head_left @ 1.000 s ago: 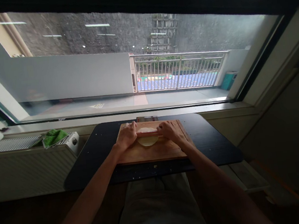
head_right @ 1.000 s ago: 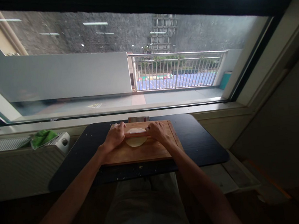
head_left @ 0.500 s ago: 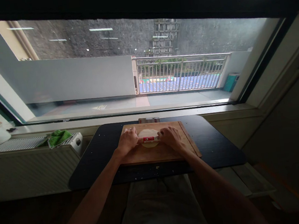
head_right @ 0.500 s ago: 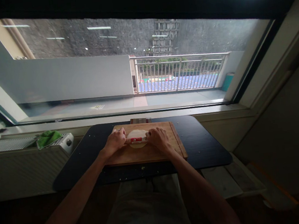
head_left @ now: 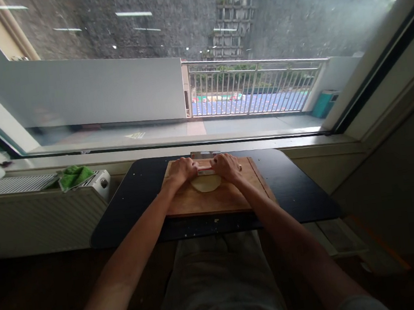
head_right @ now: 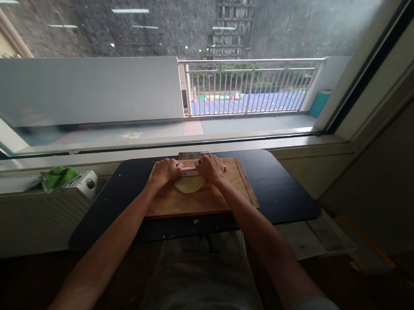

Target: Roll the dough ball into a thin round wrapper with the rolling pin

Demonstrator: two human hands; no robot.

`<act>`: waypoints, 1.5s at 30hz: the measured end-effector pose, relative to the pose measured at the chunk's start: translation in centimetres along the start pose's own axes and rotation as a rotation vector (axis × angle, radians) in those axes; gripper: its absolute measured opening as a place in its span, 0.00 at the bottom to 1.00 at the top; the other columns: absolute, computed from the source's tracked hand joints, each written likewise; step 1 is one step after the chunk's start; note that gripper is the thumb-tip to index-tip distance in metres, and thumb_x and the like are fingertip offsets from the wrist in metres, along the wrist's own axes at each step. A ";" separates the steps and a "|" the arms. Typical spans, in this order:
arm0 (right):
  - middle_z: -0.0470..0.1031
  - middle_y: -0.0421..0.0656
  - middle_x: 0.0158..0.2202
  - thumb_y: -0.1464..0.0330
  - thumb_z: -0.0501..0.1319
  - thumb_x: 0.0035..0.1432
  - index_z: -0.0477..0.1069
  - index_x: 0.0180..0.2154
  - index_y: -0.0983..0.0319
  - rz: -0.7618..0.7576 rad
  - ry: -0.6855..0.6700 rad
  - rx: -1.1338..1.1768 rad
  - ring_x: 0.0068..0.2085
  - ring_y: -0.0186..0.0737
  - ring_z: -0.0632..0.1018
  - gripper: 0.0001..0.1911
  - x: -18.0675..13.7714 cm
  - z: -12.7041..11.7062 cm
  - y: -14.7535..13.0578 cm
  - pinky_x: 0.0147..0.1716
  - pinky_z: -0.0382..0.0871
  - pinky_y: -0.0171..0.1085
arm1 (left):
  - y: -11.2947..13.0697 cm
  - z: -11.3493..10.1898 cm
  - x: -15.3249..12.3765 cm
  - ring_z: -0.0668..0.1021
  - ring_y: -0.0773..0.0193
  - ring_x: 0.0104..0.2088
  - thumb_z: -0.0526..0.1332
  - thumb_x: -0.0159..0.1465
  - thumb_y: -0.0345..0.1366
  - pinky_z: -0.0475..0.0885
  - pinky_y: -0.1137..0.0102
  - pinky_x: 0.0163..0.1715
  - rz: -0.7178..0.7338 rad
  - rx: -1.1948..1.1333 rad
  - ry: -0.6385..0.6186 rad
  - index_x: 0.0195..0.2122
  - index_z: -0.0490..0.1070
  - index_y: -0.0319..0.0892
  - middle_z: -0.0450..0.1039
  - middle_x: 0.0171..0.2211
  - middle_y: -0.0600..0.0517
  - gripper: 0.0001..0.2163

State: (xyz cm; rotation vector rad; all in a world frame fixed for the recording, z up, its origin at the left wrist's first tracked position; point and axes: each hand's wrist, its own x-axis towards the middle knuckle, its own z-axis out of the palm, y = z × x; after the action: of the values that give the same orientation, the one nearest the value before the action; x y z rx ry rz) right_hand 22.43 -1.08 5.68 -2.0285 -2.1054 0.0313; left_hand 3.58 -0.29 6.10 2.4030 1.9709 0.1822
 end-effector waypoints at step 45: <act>0.50 0.52 0.80 0.58 0.47 0.75 0.48 0.79 0.64 -0.111 0.003 -0.042 0.79 0.54 0.50 0.37 2.0 1.5 2.4 0.75 0.44 0.58 | -2.6 2.8 2.5 0.60 0.44 0.76 0.50 0.72 0.40 0.59 0.48 0.71 0.061 -0.002 0.181 0.75 0.60 0.40 0.63 0.73 0.39 0.30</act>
State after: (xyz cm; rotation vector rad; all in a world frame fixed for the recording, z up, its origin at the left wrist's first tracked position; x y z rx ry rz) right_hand 24.53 1.17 4.12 -1.9294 -2.2317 -0.0345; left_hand 1.86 2.77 3.24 2.5293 1.9647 0.4165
